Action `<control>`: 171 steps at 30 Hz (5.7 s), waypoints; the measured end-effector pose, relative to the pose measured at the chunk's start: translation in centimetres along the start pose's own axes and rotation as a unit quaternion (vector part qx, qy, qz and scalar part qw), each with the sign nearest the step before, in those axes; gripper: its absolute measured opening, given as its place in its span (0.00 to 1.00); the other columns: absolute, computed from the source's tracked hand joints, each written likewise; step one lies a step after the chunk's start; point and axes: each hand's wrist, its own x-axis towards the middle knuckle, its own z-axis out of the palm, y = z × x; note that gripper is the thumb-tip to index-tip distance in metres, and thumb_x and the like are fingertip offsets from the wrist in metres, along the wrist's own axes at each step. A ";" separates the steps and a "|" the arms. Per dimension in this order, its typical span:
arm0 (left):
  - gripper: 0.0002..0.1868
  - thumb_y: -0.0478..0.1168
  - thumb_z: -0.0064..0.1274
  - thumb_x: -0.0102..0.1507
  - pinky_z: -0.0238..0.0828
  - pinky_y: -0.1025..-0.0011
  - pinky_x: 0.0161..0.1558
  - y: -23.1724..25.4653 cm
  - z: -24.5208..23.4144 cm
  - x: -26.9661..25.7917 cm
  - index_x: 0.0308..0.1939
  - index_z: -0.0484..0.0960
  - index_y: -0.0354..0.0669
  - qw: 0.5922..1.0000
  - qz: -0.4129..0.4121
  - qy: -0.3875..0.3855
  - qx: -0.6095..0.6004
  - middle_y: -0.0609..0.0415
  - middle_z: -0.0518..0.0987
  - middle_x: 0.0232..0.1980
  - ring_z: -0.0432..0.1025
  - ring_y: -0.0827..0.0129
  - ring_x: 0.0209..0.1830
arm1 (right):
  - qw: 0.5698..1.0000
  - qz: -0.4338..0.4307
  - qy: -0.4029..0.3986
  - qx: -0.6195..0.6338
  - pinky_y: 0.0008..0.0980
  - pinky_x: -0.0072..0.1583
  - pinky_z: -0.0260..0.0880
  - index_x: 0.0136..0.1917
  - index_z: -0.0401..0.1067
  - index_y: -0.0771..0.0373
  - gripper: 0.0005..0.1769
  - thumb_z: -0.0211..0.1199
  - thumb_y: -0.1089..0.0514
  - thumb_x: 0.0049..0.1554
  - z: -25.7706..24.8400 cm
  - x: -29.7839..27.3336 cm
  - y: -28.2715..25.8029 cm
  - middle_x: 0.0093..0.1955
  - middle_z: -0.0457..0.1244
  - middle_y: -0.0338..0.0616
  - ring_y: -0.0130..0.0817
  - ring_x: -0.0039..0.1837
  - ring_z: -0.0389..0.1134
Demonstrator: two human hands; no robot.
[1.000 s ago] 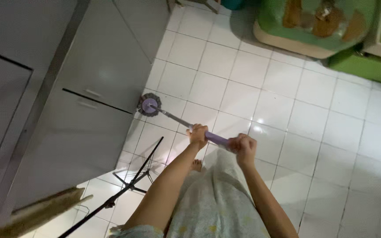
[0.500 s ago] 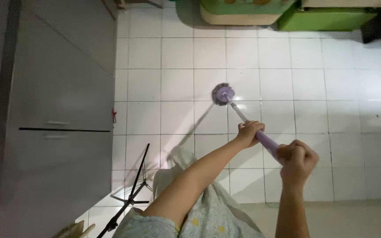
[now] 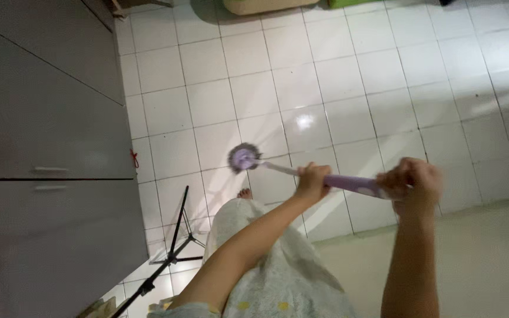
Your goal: The person assembles a mop by connecting the handle pieces, rinses the mop head in a bucket, and mops the tiled floor.
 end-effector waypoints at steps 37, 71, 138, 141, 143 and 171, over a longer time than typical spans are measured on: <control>0.08 0.34 0.59 0.54 0.53 0.61 0.48 10.8 6.5 -10.4 0.32 0.77 0.49 0.997 0.023 0.059 -0.045 0.57 0.76 0.29 0.70 0.59 0.41 | 0.969 0.101 0.162 0.158 0.34 0.32 0.53 0.24 0.53 0.63 0.15 0.47 0.65 0.52 -2.6 -13.6 -11.9 0.23 0.47 0.39 0.26 0.26 0.48; 0.06 0.35 0.58 0.61 0.51 0.59 0.47 -4.5 0.1 -20.9 0.33 0.77 0.49 0.974 -0.182 0.091 0.099 0.53 0.76 0.28 0.68 0.58 0.37 | 0.948 0.192 -0.063 0.247 0.35 0.27 0.56 0.23 0.54 0.59 0.19 0.52 0.61 0.54 9.1 -12.9 -2.5 0.20 0.46 0.36 0.27 0.22 0.45; 0.10 0.38 0.63 0.51 0.67 0.56 0.46 4.6 7.9 -28.7 0.30 0.76 0.46 0.978 0.185 -0.045 -0.088 0.51 0.77 0.31 0.73 0.52 0.39 | 0.967 0.059 0.189 0.162 0.33 0.36 0.59 0.28 0.59 0.61 0.24 0.51 0.61 0.66 1.5 -38.5 -10.8 0.26 0.55 0.40 0.31 0.31 0.59; 0.10 0.38 0.63 0.50 0.64 0.56 0.47 5.0 6.5 -31.2 0.28 0.76 0.45 0.989 0.139 -0.028 -0.043 0.51 0.77 0.30 0.73 0.52 0.38 | 0.971 0.136 0.149 0.125 0.33 0.32 0.56 0.26 0.57 0.60 0.22 0.50 0.60 0.63 0.6 -37.8 -12.2 0.24 0.55 0.42 0.31 0.28 0.58; 0.11 0.39 0.64 0.49 0.61 0.55 0.47 4.5 5.5 -33.2 0.28 0.77 0.44 0.996 0.083 -0.038 -0.016 0.50 0.78 0.29 0.73 0.52 0.37 | 0.972 0.174 0.128 0.088 0.36 0.30 0.58 0.25 0.60 0.60 0.22 0.50 0.59 0.61 0.5 -37.8 -11.8 0.22 0.53 0.41 0.32 0.26 0.58; 0.05 0.42 0.56 0.53 0.72 0.51 0.41 9.4 6.7 -38.9 0.30 0.80 0.46 0.998 -0.014 0.026 -0.055 0.42 0.79 0.31 0.75 0.44 0.37 | 0.981 0.083 0.028 0.171 0.35 0.38 0.60 0.26 0.57 0.60 0.25 0.55 0.61 0.65 -1.8 -41.3 -12.2 0.24 0.49 0.35 0.29 0.29 0.52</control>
